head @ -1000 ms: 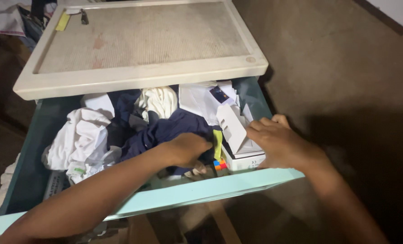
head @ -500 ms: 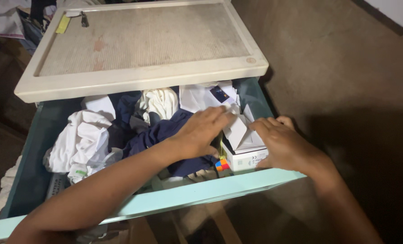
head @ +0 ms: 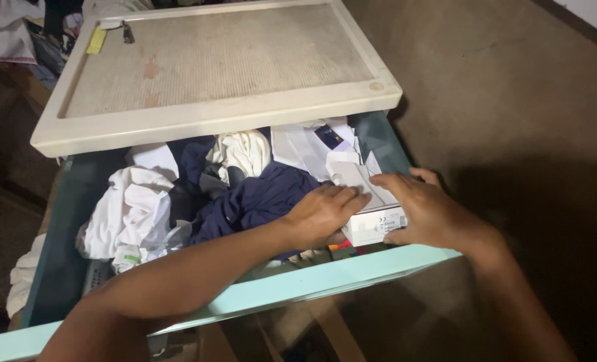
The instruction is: The person opens a drawer and removes various items including a watch box, papers, and toys, placing them on the drawer lid. They continue to sort through the drawer contents, moving clothes and small objects around.
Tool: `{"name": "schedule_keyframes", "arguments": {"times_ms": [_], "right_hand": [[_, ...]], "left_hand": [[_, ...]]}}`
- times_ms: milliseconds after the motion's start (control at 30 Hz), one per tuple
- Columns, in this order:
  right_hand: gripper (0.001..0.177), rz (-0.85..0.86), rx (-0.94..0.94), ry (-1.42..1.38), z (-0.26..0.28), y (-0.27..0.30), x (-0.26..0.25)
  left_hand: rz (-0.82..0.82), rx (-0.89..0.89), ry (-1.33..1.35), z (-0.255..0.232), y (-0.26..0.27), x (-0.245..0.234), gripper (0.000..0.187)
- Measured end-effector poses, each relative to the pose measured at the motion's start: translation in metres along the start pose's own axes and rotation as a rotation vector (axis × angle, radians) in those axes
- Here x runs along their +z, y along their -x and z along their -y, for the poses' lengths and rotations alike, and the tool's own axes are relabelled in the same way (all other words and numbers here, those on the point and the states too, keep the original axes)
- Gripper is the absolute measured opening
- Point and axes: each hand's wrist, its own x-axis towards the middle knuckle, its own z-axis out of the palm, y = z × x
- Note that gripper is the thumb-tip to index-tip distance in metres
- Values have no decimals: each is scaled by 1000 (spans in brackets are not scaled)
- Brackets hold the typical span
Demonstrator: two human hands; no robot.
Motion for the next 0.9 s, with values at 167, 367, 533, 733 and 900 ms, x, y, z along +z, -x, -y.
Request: {"name": "schedule_keyframes", "arguments": {"times_ms": [167,367,533,733,900], "right_hand": [[121,142,37,123,4,-17,11],[84,138,31,183,25,-30,10],[81,121,145,22,38,-10,-39],[77,270,453,41,55,9,-100],[82,60,139,-190,47,12,-126]], "left_hand": [[-46,-141,177,5,4,5,81],[-199,-1,208,11,7,1,73],[-238,-178,401,20,7,-13,98],[-277,-157,405,35,9,-37,128],[-282,-378,891,44,3,-61,119]]}}
